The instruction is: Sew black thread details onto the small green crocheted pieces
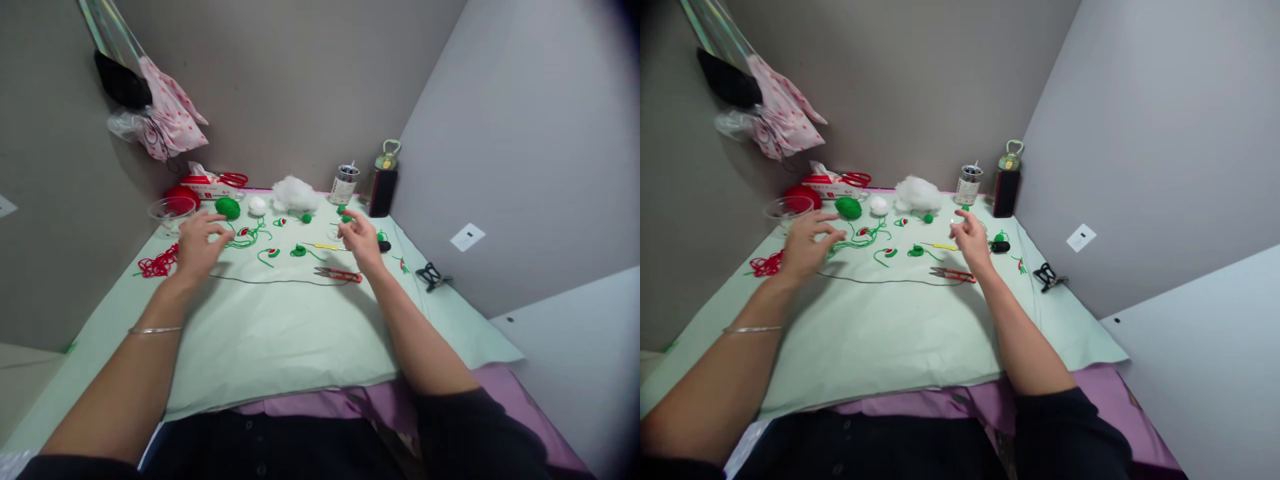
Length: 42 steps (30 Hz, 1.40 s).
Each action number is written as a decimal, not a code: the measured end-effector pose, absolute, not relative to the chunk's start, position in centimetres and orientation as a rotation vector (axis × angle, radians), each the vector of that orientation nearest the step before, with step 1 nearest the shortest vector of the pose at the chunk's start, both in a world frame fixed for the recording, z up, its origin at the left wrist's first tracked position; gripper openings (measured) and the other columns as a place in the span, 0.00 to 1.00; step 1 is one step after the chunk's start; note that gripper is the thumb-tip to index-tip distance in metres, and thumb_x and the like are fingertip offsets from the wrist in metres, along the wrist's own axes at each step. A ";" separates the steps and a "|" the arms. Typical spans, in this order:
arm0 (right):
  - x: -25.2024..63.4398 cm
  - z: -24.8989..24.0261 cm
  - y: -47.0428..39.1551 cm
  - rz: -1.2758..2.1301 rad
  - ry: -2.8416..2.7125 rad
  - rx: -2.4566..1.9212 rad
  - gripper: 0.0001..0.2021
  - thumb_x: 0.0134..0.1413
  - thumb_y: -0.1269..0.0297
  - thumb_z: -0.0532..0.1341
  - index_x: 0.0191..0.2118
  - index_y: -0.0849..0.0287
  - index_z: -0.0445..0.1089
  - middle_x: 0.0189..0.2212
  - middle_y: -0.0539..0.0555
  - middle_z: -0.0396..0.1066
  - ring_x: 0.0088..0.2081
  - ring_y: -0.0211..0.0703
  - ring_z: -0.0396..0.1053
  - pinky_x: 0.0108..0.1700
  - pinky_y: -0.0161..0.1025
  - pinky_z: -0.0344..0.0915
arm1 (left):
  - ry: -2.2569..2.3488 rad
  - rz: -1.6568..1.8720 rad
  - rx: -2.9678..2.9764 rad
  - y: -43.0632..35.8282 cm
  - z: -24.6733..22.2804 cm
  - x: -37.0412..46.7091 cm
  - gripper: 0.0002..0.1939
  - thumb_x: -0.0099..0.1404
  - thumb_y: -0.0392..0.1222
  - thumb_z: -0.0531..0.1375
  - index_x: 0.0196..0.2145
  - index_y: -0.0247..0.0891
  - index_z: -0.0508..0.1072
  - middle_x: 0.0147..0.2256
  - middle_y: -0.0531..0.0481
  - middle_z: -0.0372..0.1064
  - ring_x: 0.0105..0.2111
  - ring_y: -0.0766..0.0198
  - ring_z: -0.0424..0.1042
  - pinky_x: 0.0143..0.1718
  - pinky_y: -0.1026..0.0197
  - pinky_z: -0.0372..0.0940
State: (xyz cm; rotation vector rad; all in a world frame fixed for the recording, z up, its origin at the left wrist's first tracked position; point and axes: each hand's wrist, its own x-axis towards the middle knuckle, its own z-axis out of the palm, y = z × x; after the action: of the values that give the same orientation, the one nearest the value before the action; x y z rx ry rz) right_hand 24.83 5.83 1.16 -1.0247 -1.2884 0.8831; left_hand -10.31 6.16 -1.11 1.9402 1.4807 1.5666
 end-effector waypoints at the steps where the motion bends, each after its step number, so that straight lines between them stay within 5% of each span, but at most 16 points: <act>1: 23.9 1.0 5.3 0.962 -1.323 -1.011 0.20 0.48 0.58 0.68 0.47 0.57 0.70 0.20 0.44 0.67 0.18 0.30 0.54 0.19 0.30 0.49 | 1.509 1.455 2.077 6.2 -1.7 -9.0 0.07 0.59 0.46 0.65 0.27 0.42 0.77 0.48 0.47 0.75 0.61 0.46 0.60 0.66 0.41 0.46; 5: 21.3 0.7 3.6 1.216 -1.446 -0.934 0.19 0.46 0.57 0.70 0.43 0.60 0.70 0.23 0.46 0.70 0.20 0.31 0.60 0.22 0.31 0.55 | 1.480 1.123 2.309 6.6 -4.1 -4.6 0.15 0.66 0.47 0.57 0.45 0.41 0.77 0.54 0.42 0.72 0.65 0.44 0.56 0.66 0.39 0.48; 11: 20.2 0.2 2.9 1.400 -1.466 -0.935 0.15 0.44 0.57 0.72 0.34 0.61 0.73 0.25 0.49 0.72 0.22 0.32 0.64 0.24 0.32 0.59 | 1.444 0.988 2.282 6.7 -5.5 -2.9 0.08 0.61 0.41 0.59 0.38 0.42 0.76 0.50 0.43 0.73 0.65 0.42 0.55 0.67 0.37 0.46; 14: 20.2 0.2 2.7 1.398 -1.489 -0.935 0.14 0.46 0.55 0.71 0.33 0.60 0.74 0.23 0.48 0.70 0.21 0.31 0.60 0.22 0.31 0.56 | 1.379 1.126 2.009 6.0 -4.3 -3.1 0.05 0.57 0.40 0.62 0.33 0.42 0.75 0.45 0.45 0.74 0.57 0.45 0.65 0.62 0.40 0.56; 18: 20.0 0.9 1.9 1.370 -1.524 -0.950 0.15 0.51 0.52 0.68 0.36 0.60 0.76 0.19 0.46 0.66 0.18 0.30 0.55 0.20 0.32 0.48 | 1.076 1.149 1.404 4.0 -2.2 -3.2 0.15 0.55 0.50 0.68 0.38 0.41 0.77 0.39 0.48 0.75 0.43 0.53 0.74 0.50 0.49 0.67; 24: 19.3 2.0 0.1 1.321 -1.707 -0.956 0.15 0.56 0.53 0.65 0.38 0.61 0.77 0.17 0.46 0.64 0.19 0.31 0.55 0.22 0.33 0.49 | 0.881 1.081 1.083 1.2 -0.2 -2.4 0.14 0.54 0.51 0.71 0.35 0.40 0.78 0.39 0.50 0.74 0.39 0.61 0.74 0.53 0.52 0.67; 42: 19.1 2.7 -0.5 1.264 -1.854 -1.078 0.14 0.56 0.57 0.62 0.36 0.64 0.76 0.17 0.46 0.63 0.20 0.31 0.55 0.23 0.32 0.49 | 0.840 1.045 1.150 0.6 0.5 -1.9 0.11 0.56 0.48 0.70 0.33 0.39 0.79 0.38 0.51 0.71 0.41 0.63 0.71 0.54 0.55 0.64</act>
State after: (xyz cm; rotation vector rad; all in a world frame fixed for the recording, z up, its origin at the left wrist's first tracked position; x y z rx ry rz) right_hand 19.15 -0.49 2.66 -1.0777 -1.8540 1.2641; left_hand -1.87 0.59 0.51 1.1504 0.8403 1.0447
